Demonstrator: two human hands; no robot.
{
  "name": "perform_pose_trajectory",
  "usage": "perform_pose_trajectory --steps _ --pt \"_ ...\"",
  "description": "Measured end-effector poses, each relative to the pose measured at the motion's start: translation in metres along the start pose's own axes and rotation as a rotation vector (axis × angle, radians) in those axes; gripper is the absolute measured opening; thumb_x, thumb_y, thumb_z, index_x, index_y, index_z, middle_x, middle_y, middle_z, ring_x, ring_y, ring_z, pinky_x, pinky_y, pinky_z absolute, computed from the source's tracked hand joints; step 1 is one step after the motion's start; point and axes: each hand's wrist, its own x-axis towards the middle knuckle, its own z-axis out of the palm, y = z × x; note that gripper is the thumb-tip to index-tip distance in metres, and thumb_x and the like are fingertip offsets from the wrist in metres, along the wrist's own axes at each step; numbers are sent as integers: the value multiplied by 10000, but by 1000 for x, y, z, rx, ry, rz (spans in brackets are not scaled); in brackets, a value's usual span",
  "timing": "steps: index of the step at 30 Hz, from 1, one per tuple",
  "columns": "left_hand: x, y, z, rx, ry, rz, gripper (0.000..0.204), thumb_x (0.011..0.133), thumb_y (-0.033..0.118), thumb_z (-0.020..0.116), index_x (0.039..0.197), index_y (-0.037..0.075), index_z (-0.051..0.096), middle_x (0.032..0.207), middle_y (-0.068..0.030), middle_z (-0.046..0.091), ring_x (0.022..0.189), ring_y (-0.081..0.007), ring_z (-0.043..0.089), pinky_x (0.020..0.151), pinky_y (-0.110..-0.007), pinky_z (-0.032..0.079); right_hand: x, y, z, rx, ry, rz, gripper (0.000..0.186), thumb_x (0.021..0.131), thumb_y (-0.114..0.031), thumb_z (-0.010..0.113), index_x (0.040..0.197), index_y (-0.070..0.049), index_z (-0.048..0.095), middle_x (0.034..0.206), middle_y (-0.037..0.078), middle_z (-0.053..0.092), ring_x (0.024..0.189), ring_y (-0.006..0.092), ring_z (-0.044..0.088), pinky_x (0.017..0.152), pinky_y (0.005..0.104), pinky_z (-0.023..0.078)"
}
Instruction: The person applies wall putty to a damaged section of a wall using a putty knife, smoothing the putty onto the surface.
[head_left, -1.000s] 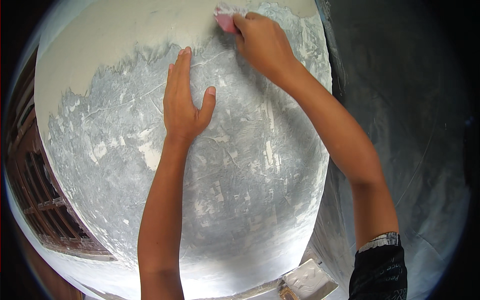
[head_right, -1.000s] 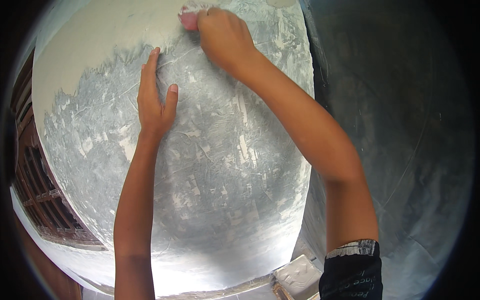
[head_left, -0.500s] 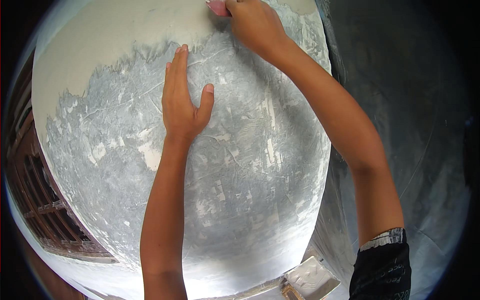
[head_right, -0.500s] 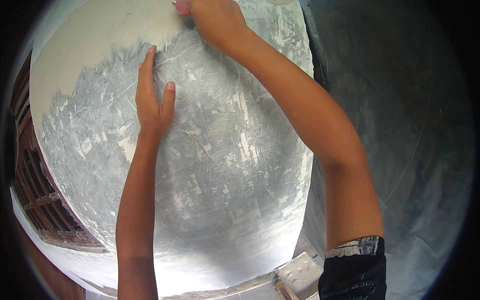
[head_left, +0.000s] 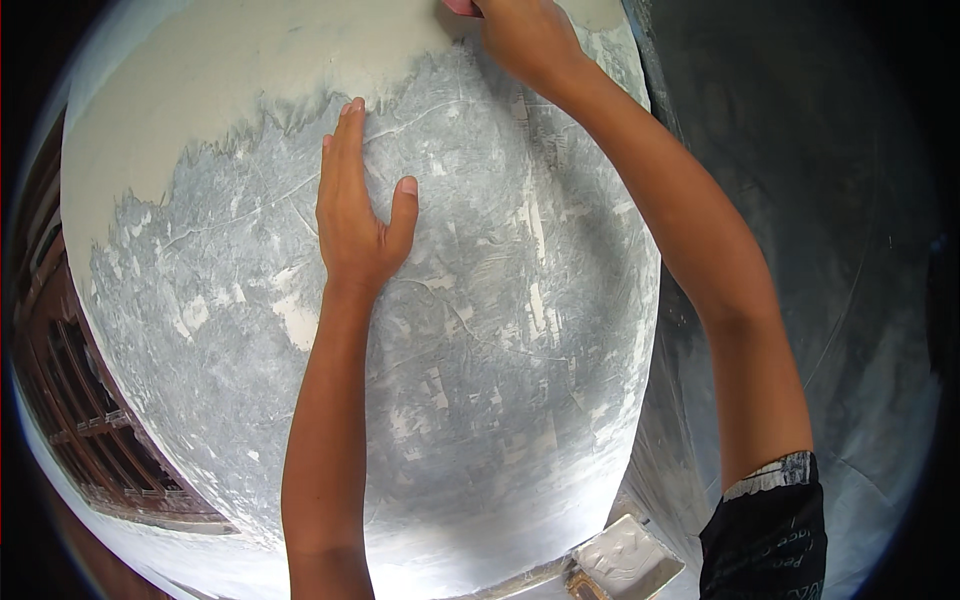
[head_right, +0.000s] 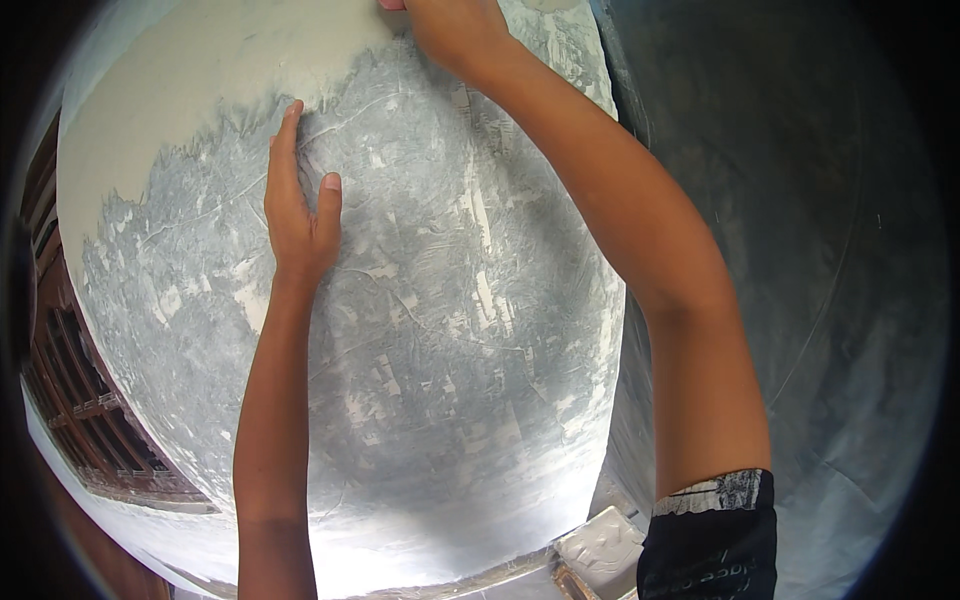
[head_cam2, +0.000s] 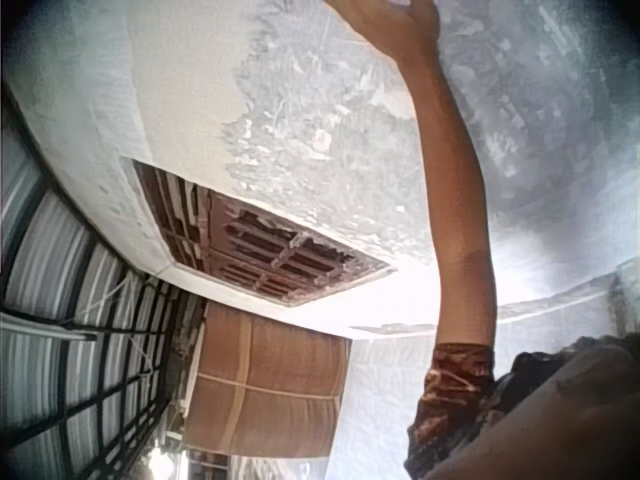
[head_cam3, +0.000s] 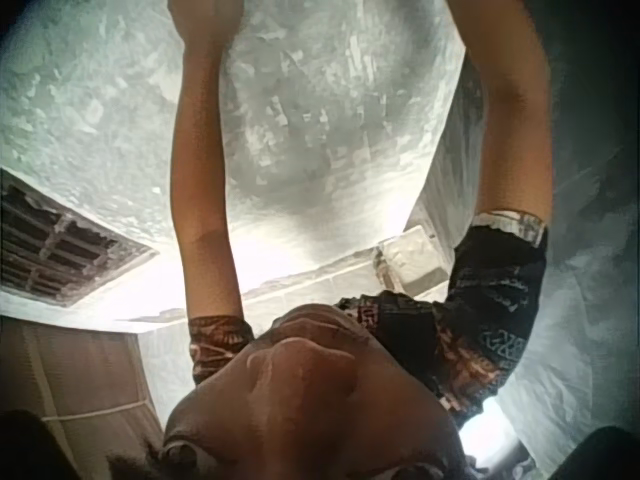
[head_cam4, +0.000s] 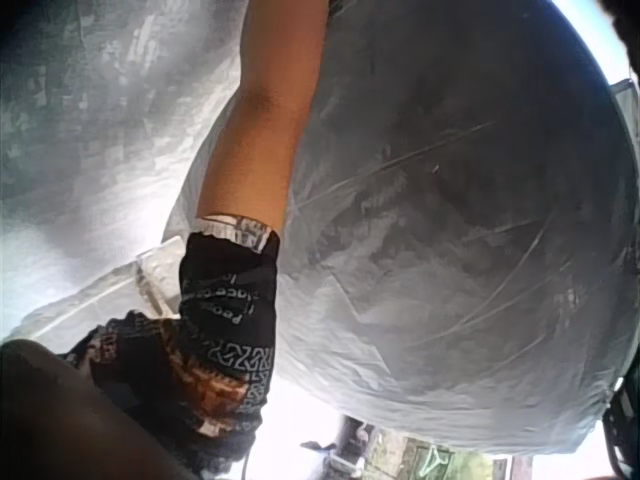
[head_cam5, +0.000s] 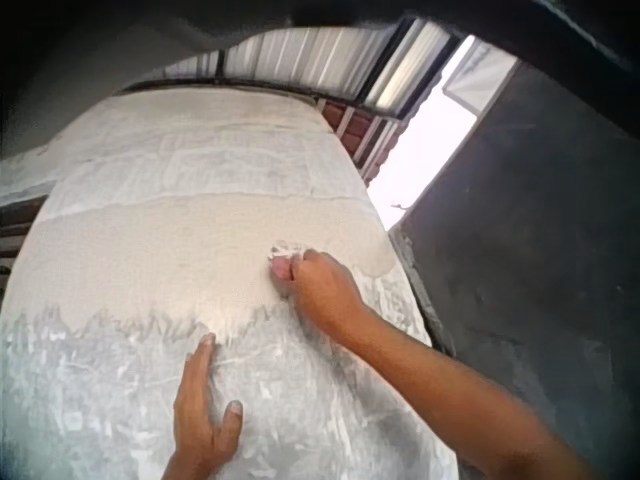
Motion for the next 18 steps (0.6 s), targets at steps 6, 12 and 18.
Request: perform_pose_trajectory --steps 6,12,18 --pt "-6 -4 -10 22 -29 -4 665 929 288 530 1476 -59 377 1489 -239 467 1405 -393 428 1197 -520 253 -83 -51 -15 -63 -298 11 119 790 25 616 909 30 612 871 179 653 827 403 658 710 482 543" --pt "-1 0 -2 25 -53 25 638 950 275 497 1489 -40 364 1498 -227 462 1413 -389 419 1214 -522 216 -14 -12 -14 101 -61 49 120 825 -12 606 942 -3 633 849 187 648 801 397 651 728 487 529" --pt "-2 -1 -5 17 -53 2 648 937 271 510 1489 -37 368 1495 -228 466 1414 -387 420 1215 -524 213 -62 -28 -11 -44 -277 -25 158 784 30 613 941 20 594 932 182 652 919 389 650 771 478 538"
